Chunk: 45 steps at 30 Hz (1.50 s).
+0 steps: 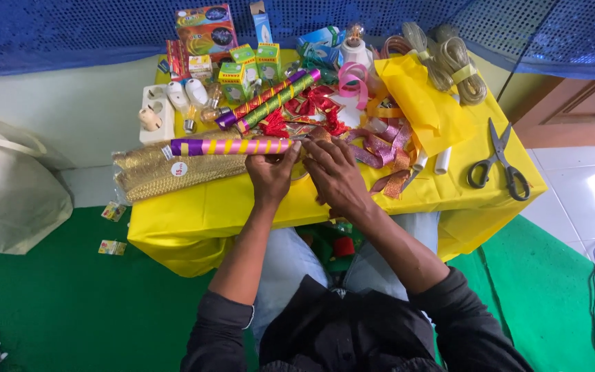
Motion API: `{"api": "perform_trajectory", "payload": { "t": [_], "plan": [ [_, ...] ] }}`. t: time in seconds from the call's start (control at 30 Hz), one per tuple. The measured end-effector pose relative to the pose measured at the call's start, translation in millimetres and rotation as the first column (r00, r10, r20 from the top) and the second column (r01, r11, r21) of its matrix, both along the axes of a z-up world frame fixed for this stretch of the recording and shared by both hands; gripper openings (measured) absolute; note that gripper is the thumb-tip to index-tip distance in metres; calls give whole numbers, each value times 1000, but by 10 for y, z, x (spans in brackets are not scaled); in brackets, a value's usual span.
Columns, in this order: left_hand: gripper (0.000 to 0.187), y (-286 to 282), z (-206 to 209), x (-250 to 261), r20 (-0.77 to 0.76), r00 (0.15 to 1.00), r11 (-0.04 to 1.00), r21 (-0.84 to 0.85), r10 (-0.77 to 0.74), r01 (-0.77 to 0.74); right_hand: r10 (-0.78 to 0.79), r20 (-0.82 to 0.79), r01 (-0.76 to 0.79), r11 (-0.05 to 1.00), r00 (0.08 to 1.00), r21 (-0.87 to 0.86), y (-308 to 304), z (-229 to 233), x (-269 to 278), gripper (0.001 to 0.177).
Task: A person is seen decorating tubes with colorful ribbons and yellow paper to create handicraft items.
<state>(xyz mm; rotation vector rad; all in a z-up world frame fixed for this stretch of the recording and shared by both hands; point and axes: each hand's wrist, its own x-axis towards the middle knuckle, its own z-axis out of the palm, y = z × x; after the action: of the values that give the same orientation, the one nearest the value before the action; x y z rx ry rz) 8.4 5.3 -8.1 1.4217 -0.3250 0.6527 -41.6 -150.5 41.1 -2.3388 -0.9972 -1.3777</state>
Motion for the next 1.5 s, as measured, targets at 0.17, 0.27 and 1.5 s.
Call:
{"api": "perform_trajectory", "payload": {
  "t": [0.17, 0.27, 1.5],
  "plan": [
    [29, 16, -3, 20, -20, 999, 1000, -14, -27, 27, 39, -98, -35, 999, 994, 40, -31, 31, -19, 11],
    [28, 9, 25, -17, -24, 999, 999, -16, -37, 36, 91, -134, -73, 988, 987, 140, -91, 12, 30, 15],
    [27, 15, 114, -132, -132, 987, 991, 80, -94, 105, 338, -292, -165, 857, 895, 488, -20, -11, 48, 24]
  ]
}}
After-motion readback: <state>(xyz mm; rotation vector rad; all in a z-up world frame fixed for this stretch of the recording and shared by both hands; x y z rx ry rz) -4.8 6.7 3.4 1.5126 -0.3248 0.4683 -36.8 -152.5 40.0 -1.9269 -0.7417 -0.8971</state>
